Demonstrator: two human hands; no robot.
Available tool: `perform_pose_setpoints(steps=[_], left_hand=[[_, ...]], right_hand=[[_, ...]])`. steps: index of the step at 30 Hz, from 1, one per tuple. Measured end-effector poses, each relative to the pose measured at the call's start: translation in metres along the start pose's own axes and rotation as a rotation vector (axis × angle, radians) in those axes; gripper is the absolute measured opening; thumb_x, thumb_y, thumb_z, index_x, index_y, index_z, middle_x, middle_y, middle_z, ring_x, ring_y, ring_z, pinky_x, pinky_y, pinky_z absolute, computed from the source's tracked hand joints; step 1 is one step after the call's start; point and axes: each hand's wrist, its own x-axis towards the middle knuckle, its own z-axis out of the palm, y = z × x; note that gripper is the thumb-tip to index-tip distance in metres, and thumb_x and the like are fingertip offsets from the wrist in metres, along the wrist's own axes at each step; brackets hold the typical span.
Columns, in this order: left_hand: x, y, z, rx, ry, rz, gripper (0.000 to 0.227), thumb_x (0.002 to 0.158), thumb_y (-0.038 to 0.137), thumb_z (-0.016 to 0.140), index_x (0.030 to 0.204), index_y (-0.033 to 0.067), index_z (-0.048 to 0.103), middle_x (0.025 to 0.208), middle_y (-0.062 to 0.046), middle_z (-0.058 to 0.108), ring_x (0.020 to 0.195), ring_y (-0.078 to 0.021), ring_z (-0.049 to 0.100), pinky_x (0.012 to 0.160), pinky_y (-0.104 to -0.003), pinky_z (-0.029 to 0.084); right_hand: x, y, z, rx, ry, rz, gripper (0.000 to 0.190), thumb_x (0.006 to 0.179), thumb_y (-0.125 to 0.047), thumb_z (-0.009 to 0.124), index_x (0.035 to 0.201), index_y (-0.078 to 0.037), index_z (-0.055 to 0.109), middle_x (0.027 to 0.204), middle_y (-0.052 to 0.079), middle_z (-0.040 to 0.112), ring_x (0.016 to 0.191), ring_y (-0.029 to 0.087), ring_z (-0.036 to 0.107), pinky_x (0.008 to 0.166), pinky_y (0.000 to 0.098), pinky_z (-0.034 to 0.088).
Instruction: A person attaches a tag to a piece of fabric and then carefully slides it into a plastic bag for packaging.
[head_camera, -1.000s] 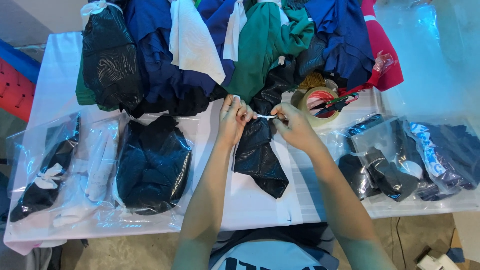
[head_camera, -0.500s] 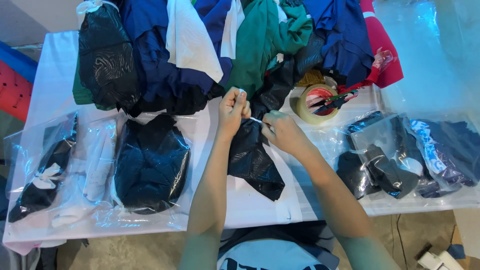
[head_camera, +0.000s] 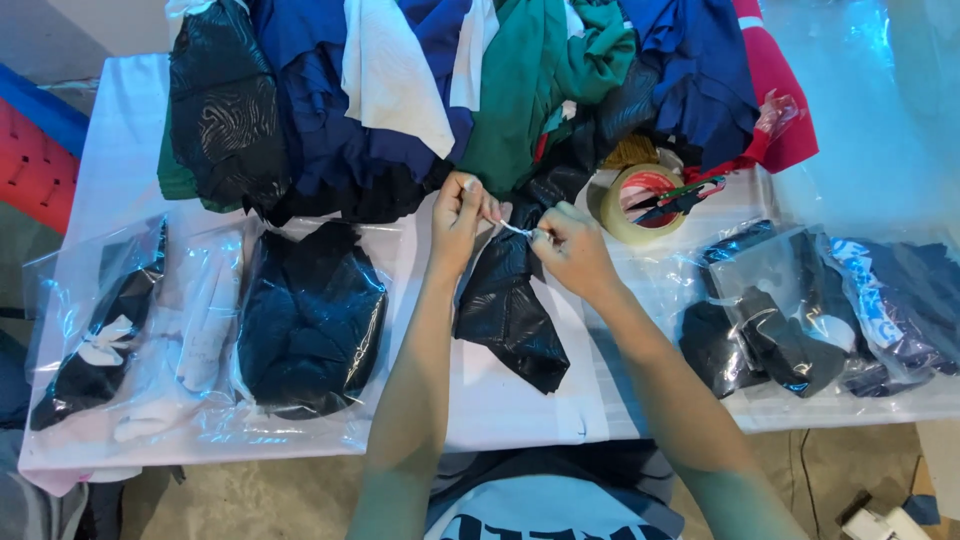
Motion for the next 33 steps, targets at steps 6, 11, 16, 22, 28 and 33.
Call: perform_pose_setpoints(steps=[6,11,16,22,28,33], left_hand=[[-0.009,0.034,0.000,0.466,-0.141,-0.011,0.020,0.098,0.024,0.075,0.112,0.0104,0.070,0.085,-0.009,0.070,0.083,-0.0188,0.067,0.077,-0.035,0.056],[-0.014,0.039,0.010,0.400,-0.288,-0.152,0.040,0.085,0.029,0.086,0.111,0.0023,0.072,0.100,-0.021,0.072,0.098,-0.0310,0.071,0.086,-0.044,0.059],[-0.016,-0.003,0.006,-0.014,-0.380,-0.392,0.032,0.086,0.014,0.086,0.114,0.0037,0.076,0.109,-0.019,0.076,0.102,-0.0277,0.074,0.088,-0.042,0.060],[-0.010,-0.080,-0.026,-0.413,-0.033,-0.679,0.016,0.085,0.004,0.072,0.099,-0.0019,0.070,0.081,-0.021,0.070,0.064,-0.0357,0.073,0.052,-0.045,0.062],[-0.013,-0.100,-0.044,-0.323,0.021,-0.685,0.027,0.085,0.011,0.075,0.109,0.0003,0.070,0.108,-0.032,0.070,0.097,-0.0435,0.071,0.082,-0.051,0.061],[-0.013,-0.049,-0.031,-0.109,-0.083,-0.538,0.041,0.096,0.022,0.075,0.130,0.0010,0.065,0.134,-0.032,0.060,0.127,-0.0429,0.057,0.102,-0.056,0.050]], right_hand=[[-0.002,0.009,0.009,0.000,0.122,-0.168,0.012,0.098,-0.009,0.068,0.086,-0.012,0.065,0.082,0.001,0.052,0.076,0.025,0.059,0.070,0.0331,0.053],[-0.001,0.000,0.008,-0.007,0.265,-0.276,0.009,0.103,-0.011,0.066,0.096,-0.010,0.070,0.094,0.000,0.053,0.083,0.026,0.061,0.075,0.0364,0.054],[0.011,-0.021,0.003,0.057,0.597,-0.418,0.014,0.107,-0.011,0.060,0.102,-0.005,0.071,0.113,0.002,0.060,0.108,0.032,0.064,0.093,0.0434,0.053],[0.003,-0.006,0.009,0.020,0.670,-0.316,0.024,0.112,-0.022,0.048,0.116,-0.004,0.063,0.120,0.001,0.052,0.114,0.039,0.059,0.100,0.0510,0.048],[-0.003,0.031,0.026,0.189,0.433,-0.178,0.026,0.106,-0.022,0.068,0.086,-0.007,0.060,0.076,0.009,0.055,0.075,0.039,0.060,0.076,0.0380,0.047],[0.003,0.006,0.019,0.277,0.233,-0.194,0.038,0.097,-0.043,0.076,0.089,-0.008,0.066,0.074,0.012,0.062,0.070,0.034,0.065,0.065,0.0383,0.051]])
